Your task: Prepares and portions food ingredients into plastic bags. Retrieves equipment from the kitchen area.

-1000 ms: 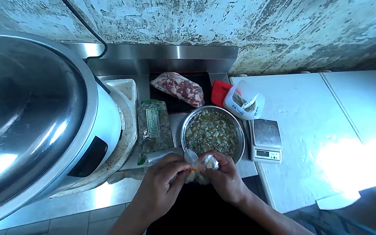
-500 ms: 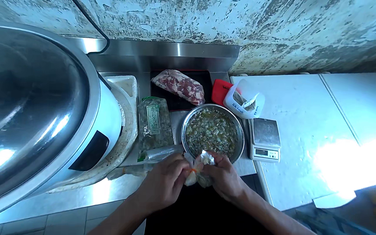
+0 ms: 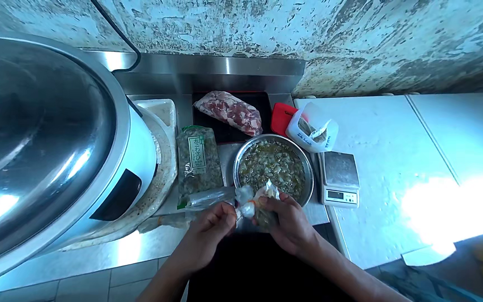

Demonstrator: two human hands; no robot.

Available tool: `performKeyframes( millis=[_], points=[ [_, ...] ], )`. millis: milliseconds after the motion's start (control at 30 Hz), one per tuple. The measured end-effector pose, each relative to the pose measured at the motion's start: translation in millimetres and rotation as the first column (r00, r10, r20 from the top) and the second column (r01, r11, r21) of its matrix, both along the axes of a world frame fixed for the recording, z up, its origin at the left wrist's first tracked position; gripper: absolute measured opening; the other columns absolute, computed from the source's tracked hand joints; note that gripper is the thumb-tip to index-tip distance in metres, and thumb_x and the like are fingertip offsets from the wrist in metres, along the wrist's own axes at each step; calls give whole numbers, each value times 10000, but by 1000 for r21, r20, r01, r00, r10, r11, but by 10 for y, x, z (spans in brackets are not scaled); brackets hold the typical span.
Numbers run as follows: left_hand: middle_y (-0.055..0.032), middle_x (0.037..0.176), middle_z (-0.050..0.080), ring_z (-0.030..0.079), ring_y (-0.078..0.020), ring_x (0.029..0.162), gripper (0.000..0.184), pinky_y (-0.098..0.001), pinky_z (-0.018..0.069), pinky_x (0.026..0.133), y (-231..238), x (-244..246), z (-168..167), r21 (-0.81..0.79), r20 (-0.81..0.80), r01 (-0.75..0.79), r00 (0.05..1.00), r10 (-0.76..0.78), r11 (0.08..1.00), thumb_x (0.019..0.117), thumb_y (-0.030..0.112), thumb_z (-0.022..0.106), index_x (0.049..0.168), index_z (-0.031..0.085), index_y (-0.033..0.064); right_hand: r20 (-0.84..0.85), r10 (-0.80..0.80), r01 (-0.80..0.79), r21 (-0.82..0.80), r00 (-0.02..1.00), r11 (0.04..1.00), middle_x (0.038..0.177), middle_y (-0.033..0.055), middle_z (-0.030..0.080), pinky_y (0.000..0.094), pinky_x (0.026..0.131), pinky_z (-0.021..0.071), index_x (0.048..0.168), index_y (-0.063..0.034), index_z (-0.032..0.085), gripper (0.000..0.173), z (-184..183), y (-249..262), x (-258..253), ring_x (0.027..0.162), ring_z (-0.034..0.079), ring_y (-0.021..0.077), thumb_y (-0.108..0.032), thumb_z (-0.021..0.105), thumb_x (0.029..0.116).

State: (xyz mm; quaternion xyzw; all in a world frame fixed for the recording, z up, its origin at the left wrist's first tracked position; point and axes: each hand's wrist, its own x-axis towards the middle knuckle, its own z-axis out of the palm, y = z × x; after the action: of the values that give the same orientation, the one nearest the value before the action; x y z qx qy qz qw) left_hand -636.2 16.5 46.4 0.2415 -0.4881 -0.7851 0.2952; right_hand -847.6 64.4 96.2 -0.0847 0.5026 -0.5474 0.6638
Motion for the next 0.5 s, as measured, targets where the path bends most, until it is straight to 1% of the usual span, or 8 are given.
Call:
performKeyframes(
  millis=[67,100,200,267,333,400,467,500],
  points=[
    [54,737,564,527,-44,648,217,-218,449,600,4,15,71,-89,180,43,983,-26,995,1020,331,613,990,650,119,-146,-11,10,-10,989,1000,882,166,705,405,724,625,1054,48,632,135,-38,16,31,768,712,235,2,563,947],
    [59,702,562,518,-39,605,227,-202,434,550,16,-1,133,-108,253,21,967,7,994,982,348,672,957,654,123,-262,14,-25,-40,965,999,887,151,712,388,741,620,1054,46,654,142,-65,36,40,786,712,214,-4,596,934],
    [87,623,505,452,-22,513,234,-181,369,466,89,-108,305,-276,437,-147,861,261,950,906,343,747,853,612,159,-643,77,-207,-130,762,970,836,60,726,298,687,614,1005,-26,698,99,-79,77,60,745,711,134,-61,675,916],
    [106,636,495,434,22,518,165,-140,361,463,125,-177,332,-508,420,-231,775,473,830,905,264,698,830,593,160,-730,86,-275,-144,678,951,809,20,718,259,653,599,968,-62,699,81,-40,62,76,716,695,93,-98,710,896],
    [86,678,523,454,28,573,153,-131,395,521,134,-224,249,-745,311,-259,681,663,615,907,215,658,794,583,143,-732,136,-326,-123,668,937,823,8,724,261,678,606,974,-70,692,108,7,54,83,743,703,86,-144,727,905],
    [40,714,559,533,-41,656,229,-212,470,610,118,-236,150,-857,210,-234,654,727,458,960,250,645,779,564,136,-649,135,-270,-113,749,956,846,40,738,298,709,626,1009,-43,697,133,24,26,97,773,726,121,-134,714,913],
    [18,737,598,595,-94,721,267,-276,507,662,111,-239,70,-879,155,-229,692,705,418,988,281,628,773,547,145,-408,16,-61,-98,913,993,871,132,727,371,734,628,1048,26,661,148,49,-22,139,787,727,197,-34,658,913],
    [16,745,613,607,-97,732,286,-281,509,666,112,-242,38,-853,160,-245,719,677,461,1003,296,611,767,548,148,-284,-56,37,-71,957,997,891,162,718,397,754,624,1061,38,645,142,75,-46,157,799,721,222,-4,630,926]
  ],
)
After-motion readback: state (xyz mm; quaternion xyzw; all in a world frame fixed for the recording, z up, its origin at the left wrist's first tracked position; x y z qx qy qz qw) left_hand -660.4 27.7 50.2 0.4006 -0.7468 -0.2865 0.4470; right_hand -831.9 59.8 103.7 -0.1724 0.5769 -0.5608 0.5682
